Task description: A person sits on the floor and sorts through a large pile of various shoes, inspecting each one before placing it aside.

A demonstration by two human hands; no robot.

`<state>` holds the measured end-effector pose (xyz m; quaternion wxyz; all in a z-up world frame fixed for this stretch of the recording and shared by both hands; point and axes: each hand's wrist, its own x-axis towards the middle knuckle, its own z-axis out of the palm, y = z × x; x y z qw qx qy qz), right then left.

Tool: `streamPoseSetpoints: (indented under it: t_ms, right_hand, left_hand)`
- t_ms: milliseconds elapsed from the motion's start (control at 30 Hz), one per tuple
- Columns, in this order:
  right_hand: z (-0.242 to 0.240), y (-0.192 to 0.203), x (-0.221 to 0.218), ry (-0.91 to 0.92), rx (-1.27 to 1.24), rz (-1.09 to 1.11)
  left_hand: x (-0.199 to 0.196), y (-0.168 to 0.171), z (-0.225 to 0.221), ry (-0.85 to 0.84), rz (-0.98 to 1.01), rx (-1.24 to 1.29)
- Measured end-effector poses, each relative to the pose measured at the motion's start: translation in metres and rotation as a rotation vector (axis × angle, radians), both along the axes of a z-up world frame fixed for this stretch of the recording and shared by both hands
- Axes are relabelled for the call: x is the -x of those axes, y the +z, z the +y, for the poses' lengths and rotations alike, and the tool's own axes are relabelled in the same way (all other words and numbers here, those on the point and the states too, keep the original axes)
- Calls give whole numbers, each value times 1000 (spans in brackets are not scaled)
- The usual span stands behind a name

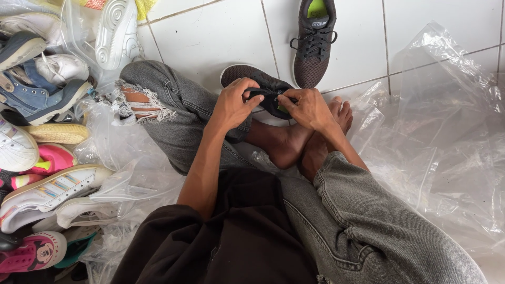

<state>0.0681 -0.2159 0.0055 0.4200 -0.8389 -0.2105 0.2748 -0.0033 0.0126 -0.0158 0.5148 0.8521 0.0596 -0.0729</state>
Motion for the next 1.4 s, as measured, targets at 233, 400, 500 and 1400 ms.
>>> streamPoseSetpoints:
  t_ms: [233, 400, 500, 1400]
  right_hand:
    - [1, -10, 1, -24, -8, 25]
    - [-1, -17, -1, -23, 20, 18]
    - [4, 8, -3, -30, -22, 52]
    - [-20, -78, 5, 462, 559, -205]
  left_hand:
    - [-4, -25, -7, -22, -40, -95]
    - [-7, -28, -19, 124, -79, -128]
    - [-7, -23, -14, 146, -80, -82]
    - [-25, -33, -5, 298, -261, -48]
